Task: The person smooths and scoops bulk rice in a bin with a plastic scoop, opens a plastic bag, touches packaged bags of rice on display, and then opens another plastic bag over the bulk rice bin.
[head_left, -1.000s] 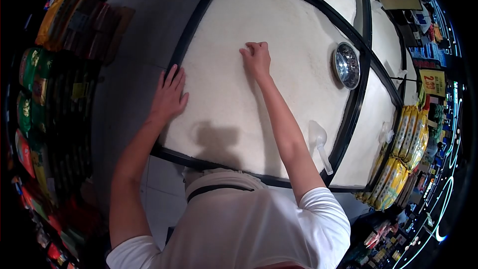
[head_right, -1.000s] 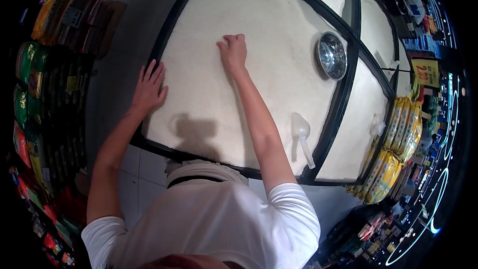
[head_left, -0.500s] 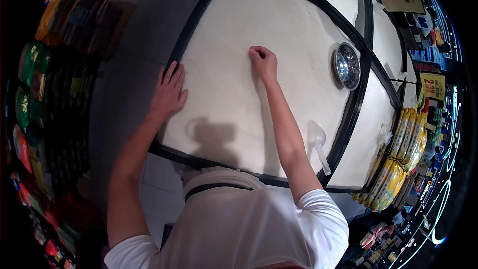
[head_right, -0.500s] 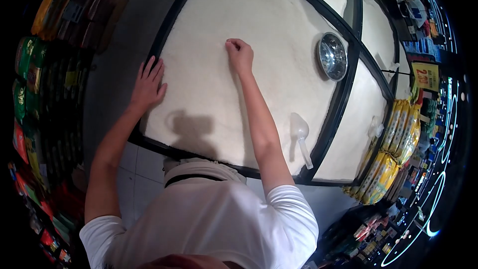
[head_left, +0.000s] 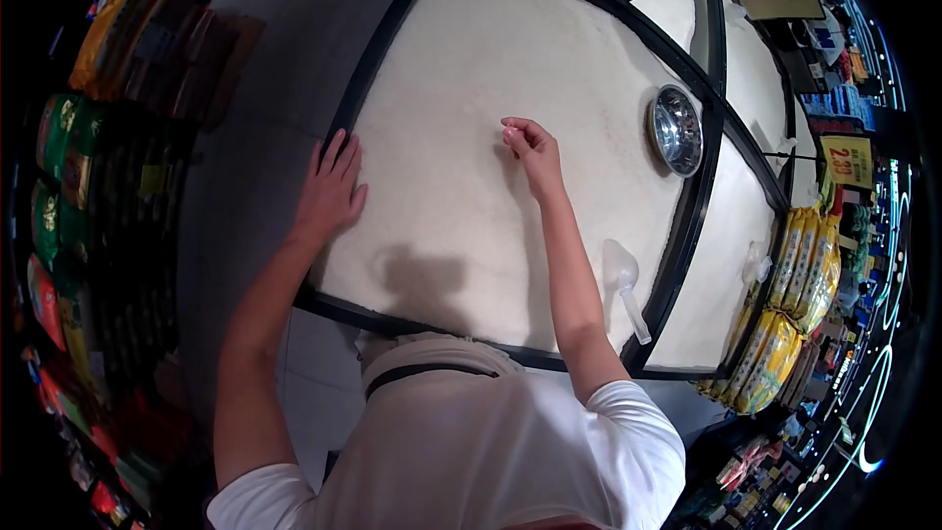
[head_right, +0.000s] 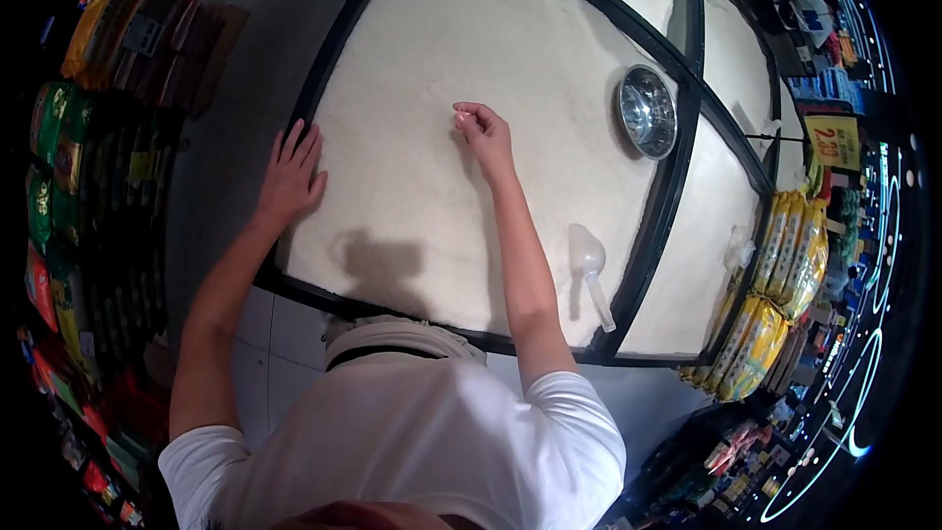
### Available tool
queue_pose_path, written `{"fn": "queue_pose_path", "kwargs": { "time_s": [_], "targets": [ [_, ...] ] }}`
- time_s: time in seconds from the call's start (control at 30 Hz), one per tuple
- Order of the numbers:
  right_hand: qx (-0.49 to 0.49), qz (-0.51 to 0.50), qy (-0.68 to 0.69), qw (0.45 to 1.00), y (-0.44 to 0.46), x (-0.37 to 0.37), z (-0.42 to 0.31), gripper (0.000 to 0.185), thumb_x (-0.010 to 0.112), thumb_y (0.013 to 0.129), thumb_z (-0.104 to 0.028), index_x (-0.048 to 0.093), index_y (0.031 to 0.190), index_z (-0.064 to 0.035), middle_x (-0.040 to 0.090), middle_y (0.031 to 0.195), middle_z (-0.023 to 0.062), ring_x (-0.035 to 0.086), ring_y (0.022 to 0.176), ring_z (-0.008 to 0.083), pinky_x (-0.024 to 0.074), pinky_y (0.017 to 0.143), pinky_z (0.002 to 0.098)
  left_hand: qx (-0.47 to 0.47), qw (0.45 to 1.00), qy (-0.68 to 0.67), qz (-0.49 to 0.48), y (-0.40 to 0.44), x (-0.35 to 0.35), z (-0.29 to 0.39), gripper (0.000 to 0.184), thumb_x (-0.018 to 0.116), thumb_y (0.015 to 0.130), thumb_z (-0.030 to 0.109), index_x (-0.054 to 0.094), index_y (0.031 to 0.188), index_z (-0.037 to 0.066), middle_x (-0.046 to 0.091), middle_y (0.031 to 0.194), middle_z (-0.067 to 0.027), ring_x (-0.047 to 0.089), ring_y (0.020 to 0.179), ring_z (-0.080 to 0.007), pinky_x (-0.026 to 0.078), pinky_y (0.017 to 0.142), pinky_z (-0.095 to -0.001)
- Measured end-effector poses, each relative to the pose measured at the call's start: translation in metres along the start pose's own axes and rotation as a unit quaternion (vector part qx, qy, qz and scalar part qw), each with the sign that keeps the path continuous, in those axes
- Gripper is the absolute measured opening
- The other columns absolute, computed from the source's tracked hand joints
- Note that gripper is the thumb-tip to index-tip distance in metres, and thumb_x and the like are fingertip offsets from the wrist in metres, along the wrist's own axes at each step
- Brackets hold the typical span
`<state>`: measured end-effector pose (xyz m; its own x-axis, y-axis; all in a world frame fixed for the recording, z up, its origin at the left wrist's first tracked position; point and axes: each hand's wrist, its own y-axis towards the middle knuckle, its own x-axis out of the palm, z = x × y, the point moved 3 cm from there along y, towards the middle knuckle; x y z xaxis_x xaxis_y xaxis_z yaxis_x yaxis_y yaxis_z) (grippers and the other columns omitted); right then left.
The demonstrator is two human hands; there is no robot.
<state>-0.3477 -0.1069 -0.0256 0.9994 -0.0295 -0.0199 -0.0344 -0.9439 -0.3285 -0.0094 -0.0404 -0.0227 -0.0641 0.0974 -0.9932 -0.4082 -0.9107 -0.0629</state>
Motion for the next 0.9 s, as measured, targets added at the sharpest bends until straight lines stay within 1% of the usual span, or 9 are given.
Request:
{"fn": "queue_pose_path", "kwargs": {
  "time_s": [0.1, 0.2, 0.33, 0.37, 0.57, 0.67, 0.77, 0.87, 0.9],
  "targets": [
    [0.039, -0.018, -0.01, 0.999, -0.034, -0.012, 0.007, 0.022, 0.065, 0.094, -0.007, 0.068, 0.115, -0.0027, 0.055, 0.076, -0.0053, 0.048, 0.066, 0.0042, 0.0393, 0.06, 0.02, -0.004, 1.0, 0.003, -0.012, 0.0, -0.001, 0.001, 0.065, 0.052, 0.093, 0.035, 0.041, 0.147, -0.001, 0.031, 0.159, -0.0106, 0.013, 0.152, -0.0272, 0.013, 0.123, -0.0493],
    [0.051, -0.017, -0.001, 0.999, -0.068, -0.027, 0.02, 0.021, 0.064, 0.094, -0.007, 0.068, 0.114, -0.0023, 0.052, 0.073, -0.006, 0.046, 0.063, 0.0042, 0.0383, 0.058, 0.0198, -0.006, 1.0, 0.006, -0.024, 0.0, -0.003, 0.002, 0.066, 0.052, 0.094, 0.035, 0.04, 0.148, 0.0, 0.03, 0.16, -0.0103, 0.012, 0.152, -0.0272, 0.013, 0.123, -0.0493],
    [0.102, 0.037, 0.014, 0.994, -0.112, -0.043, 0.031, 0.018, 0.063, 0.096, -0.009, 0.069, 0.111, -0.0016, 0.057, 0.075, -0.0033, 0.048, 0.063, 0.005, 0.0407, 0.058, 0.0206, -0.006, 1.0, 0.016, -0.025, 0.0, -0.004, 0.004, 0.065, 0.052, 0.094, 0.035, 0.039, 0.148, 0.001, 0.029, 0.16, -0.01, 0.012, 0.152, -0.0272, 0.013, 0.123, -0.0501],
    [0.105, 0.046, 0.023, 0.993, -0.123, -0.047, 0.033, 0.017, 0.062, 0.097, -0.011, 0.069, 0.11, -0.0015, 0.06, 0.077, -0.0015, 0.049, 0.064, 0.0057, 0.0417, 0.058, 0.021, -0.005, 1.0, 0.017, -0.024, -0.001, -0.004, 0.004, 0.065, 0.052, 0.094, 0.035, 0.039, 0.148, 0.001, 0.029, 0.16, -0.0099, 0.011, 0.152, -0.0272, 0.013, 0.123, -0.0504],
    [0.117, 0.124, 0.006, 0.985, -0.179, -0.07, 0.043, 0.02, 0.063, 0.097, -0.014, 0.072, 0.11, -0.0024, 0.063, 0.078, -0.0001, 0.052, 0.066, 0.0072, 0.0429, 0.06, 0.0211, 0.009, 1.0, 0.017, -0.005, -0.004, -0.003, 0.007, 0.065, 0.052, 0.094, 0.033, 0.039, 0.148, 0.0, 0.03, 0.16, -0.0107, 0.013, 0.152, -0.0281, 0.015, 0.122, -0.0519],
    [0.009, 0.164, -0.13, 0.978, -0.2, -0.085, 0.051, 0.019, 0.064, 0.096, -0.014, 0.074, 0.108, -0.0035, 0.066, 0.083, 0.0005, 0.054, 0.068, 0.0072, 0.0438, 0.061, 0.0211, 0.014, 1.0, 0.023, -0.001, -0.005, -0.002, 0.007, 0.064, 0.052, 0.094, 0.032, 0.039, 0.148, 0.0, 0.031, 0.159, -0.0111, 0.014, 0.152, -0.0285, 0.015, 0.122, -0.052],
    [0.063, 0.164, -0.096, 0.98, -0.216, -0.094, 0.056, 0.019, 0.067, 0.094, -0.016, 0.075, 0.108, -0.0064, 0.067, 0.095, -0.0014, 0.057, 0.072, 0.0069, 0.0445, 0.062, 0.0207, 0.015, 1.0, 0.026, 0.007, -0.007, 0.0, 0.008, 0.063, 0.051, 0.094, 0.032, 0.039, 0.148, 0.001, 0.032, 0.159, -0.0104, 0.014, 0.152, -0.0284, 0.014, 0.122, -0.0518],
    [0.115, 0.181, -0.065, 0.975, -0.228, -0.094, 0.051, 0.019, 0.068, 0.093, -0.016, 0.075, 0.107, -0.0064, 0.066, 0.098, -0.0015, 0.057, 0.072, 0.006, 0.0444, 0.061, 0.0206, 0.017, 0.999, 0.027, 0.01, -0.006, 0.003, 0.006, 0.063, 0.052, 0.094, 0.033, 0.041, 0.148, 0.002, 0.032, 0.159, -0.01, 0.014, 0.152, -0.0283, 0.014, 0.122, -0.0516],
    [0.084, 0.183, -0.055, 0.978, -0.23, -0.094, 0.049, 0.019, 0.069, 0.093, -0.017, 0.076, 0.107, -0.0064, 0.067, 0.097, -0.0012, 0.057, 0.072, 0.0058, 0.0444, 0.06, 0.0207, 0.017, 1.0, 0.024, 0.008, -0.006, 0.003, 0.006, 0.063, 0.052, 0.094, 0.033, 0.041, 0.147, 0.002, 0.032, 0.159, -0.0101, 0.015, 0.152, -0.0284, 0.014, 0.122, -0.0516]
  ]
}}
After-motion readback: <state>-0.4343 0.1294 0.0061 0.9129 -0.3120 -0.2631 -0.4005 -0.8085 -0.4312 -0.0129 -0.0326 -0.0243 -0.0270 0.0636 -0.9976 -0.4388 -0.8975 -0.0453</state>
